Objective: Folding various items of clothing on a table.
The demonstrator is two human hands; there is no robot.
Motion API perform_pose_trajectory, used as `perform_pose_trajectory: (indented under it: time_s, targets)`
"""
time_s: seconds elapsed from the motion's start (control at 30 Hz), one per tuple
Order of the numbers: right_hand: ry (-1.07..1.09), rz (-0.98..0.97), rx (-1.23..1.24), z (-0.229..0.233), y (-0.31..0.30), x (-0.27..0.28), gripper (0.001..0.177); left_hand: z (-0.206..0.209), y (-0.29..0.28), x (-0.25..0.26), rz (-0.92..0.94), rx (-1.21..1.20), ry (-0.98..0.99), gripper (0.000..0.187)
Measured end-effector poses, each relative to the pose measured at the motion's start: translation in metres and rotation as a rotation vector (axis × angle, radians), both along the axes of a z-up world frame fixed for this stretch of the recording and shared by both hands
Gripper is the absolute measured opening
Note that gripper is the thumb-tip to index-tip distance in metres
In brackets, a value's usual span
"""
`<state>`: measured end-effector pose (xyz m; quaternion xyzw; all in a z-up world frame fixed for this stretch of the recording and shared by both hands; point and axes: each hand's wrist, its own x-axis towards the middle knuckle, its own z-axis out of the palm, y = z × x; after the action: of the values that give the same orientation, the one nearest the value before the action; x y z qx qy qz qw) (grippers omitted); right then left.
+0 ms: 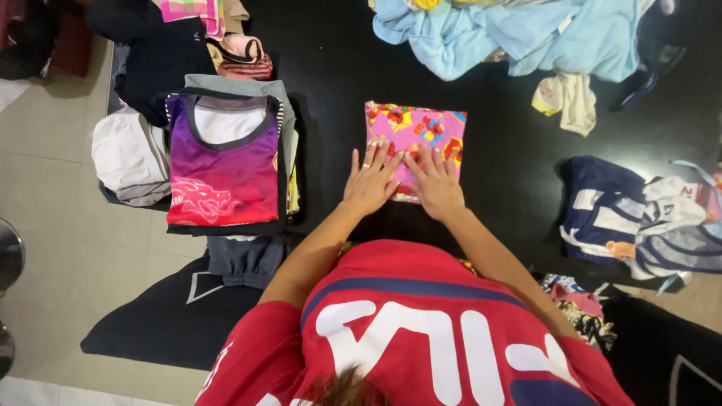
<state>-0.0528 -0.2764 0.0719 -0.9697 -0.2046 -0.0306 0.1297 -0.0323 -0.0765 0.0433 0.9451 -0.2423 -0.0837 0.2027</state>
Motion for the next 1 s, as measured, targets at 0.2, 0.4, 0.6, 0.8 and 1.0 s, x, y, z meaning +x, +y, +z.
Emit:
perform_pose_trajectory:
  time_s: [0.2, 0.4, 0.6, 0.8, 1.0]
  targets:
    - [-0.017, -0.45, 0.371, -0.045, -0.029, -0.012, 0.056, -0.004, 0.001, -0.002, -0.007, 0.047, 0.025, 0.067]
    - [0.591, -0.897, 1.126, -0.087, -0.058, 0.023, 0.059, -0.01, -0.007, -0.005, 0.026, 0.077, 0.016, 0.071]
    - [0.597, -0.727, 1.315, -0.014, -0.019, 0.042, 0.028, -0.03, -0.05, 0.003, 0.22, -0.461, 0.347, 0.079]
    - [0.689, -0.314, 0.873, 0.018, 0.035, 0.032, 0.028, 0.012, -0.047, 0.034, 0.736, -1.371, 0.67, 0.044]
    - [0.779, -0.53, 1.289, -0.05, 0.01, 0.024, 0.034, -0.001, -0.024, 0.038, 0.881, -1.808, 0.72, 0.025]
